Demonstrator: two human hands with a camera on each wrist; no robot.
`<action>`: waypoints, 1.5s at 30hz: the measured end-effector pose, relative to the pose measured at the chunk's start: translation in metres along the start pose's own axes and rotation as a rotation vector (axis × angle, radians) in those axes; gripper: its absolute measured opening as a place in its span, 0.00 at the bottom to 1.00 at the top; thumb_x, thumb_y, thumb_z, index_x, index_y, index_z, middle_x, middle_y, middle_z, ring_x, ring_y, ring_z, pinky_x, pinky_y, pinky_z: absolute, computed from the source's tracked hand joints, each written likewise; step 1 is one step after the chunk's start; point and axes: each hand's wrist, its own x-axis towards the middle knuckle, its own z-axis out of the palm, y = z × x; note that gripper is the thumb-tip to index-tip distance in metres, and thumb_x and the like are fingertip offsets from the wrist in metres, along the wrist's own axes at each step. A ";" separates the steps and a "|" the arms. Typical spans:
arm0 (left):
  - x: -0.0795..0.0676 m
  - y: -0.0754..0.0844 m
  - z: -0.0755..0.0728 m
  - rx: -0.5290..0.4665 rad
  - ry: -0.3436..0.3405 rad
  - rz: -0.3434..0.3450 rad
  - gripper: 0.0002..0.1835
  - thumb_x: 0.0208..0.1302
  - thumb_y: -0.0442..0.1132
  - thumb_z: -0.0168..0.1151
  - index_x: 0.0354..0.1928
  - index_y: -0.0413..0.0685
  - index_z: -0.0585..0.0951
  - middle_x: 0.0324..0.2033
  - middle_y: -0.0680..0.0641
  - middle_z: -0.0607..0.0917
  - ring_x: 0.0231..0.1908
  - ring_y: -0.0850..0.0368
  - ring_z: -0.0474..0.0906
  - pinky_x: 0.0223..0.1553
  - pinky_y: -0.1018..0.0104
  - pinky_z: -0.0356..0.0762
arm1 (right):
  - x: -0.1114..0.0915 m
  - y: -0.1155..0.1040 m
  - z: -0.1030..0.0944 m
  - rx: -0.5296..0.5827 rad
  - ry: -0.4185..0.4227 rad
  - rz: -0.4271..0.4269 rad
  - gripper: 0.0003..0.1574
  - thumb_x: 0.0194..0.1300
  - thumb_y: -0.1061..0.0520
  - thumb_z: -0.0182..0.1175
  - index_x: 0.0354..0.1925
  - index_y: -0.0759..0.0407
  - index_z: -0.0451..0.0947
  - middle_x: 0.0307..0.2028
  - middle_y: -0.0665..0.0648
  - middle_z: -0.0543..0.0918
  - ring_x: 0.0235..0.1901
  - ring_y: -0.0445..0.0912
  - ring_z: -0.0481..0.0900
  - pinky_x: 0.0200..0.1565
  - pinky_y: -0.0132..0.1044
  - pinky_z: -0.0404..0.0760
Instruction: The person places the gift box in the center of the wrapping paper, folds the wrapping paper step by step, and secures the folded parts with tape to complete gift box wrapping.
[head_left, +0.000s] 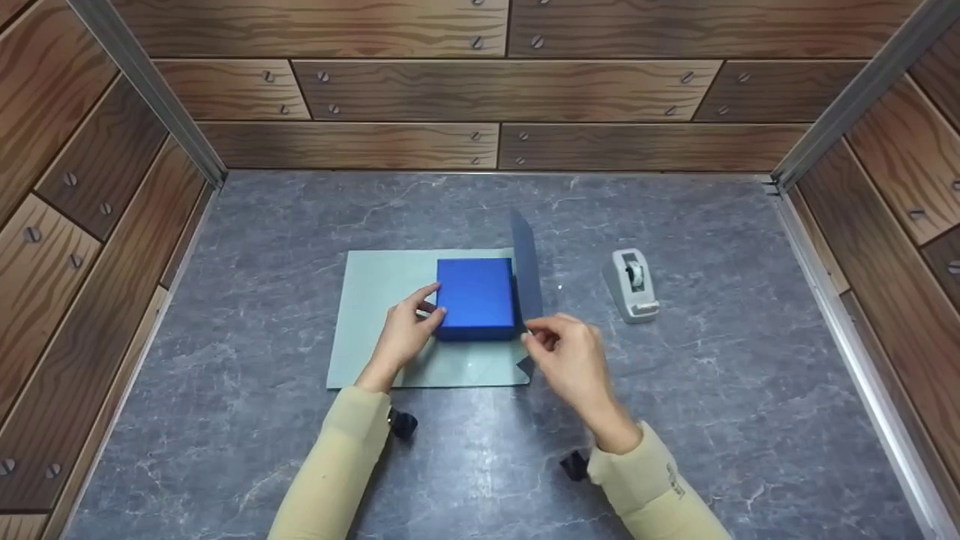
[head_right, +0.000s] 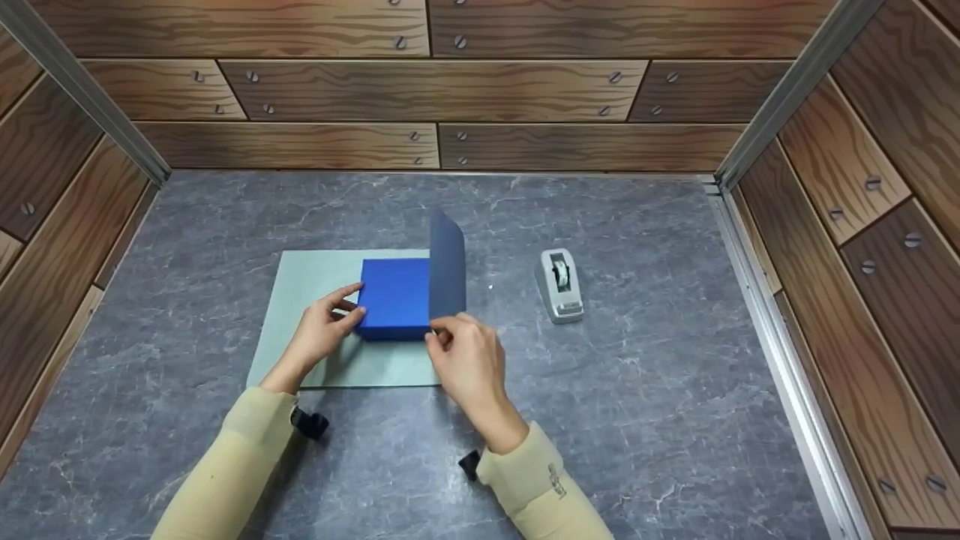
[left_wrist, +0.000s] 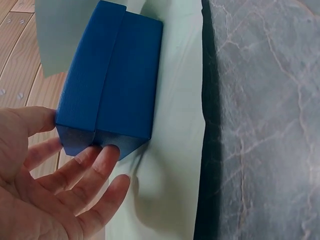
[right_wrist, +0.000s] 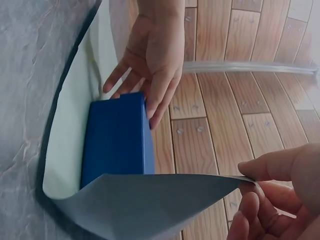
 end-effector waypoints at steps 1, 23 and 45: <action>0.000 0.000 0.000 0.000 0.002 0.004 0.24 0.61 0.40 0.59 0.60 0.51 0.72 0.34 0.47 0.82 0.29 0.58 0.79 0.29 0.65 0.77 | 0.001 -0.002 0.002 0.000 -0.005 -0.008 0.06 0.49 0.64 0.67 0.30 0.60 0.85 0.21 0.46 0.78 0.19 0.34 0.72 0.22 0.29 0.73; 0.002 0.008 0.001 0.090 0.067 0.005 0.26 0.63 0.60 0.49 0.55 0.51 0.77 0.31 0.51 0.82 0.31 0.59 0.77 0.32 0.62 0.75 | -0.006 -0.022 0.062 -0.096 -0.152 -0.193 0.06 0.46 0.65 0.66 0.27 0.57 0.84 0.24 0.48 0.80 0.21 0.36 0.75 0.23 0.22 0.72; 0.002 0.010 0.007 0.138 0.078 -0.028 0.33 0.48 0.54 0.68 0.55 0.45 0.75 0.30 0.48 0.81 0.26 0.59 0.78 0.25 0.64 0.76 | -0.017 -0.012 0.087 -0.193 -0.030 -0.466 0.10 0.45 0.68 0.60 0.24 0.53 0.82 0.23 0.46 0.74 0.22 0.42 0.72 0.24 0.34 0.73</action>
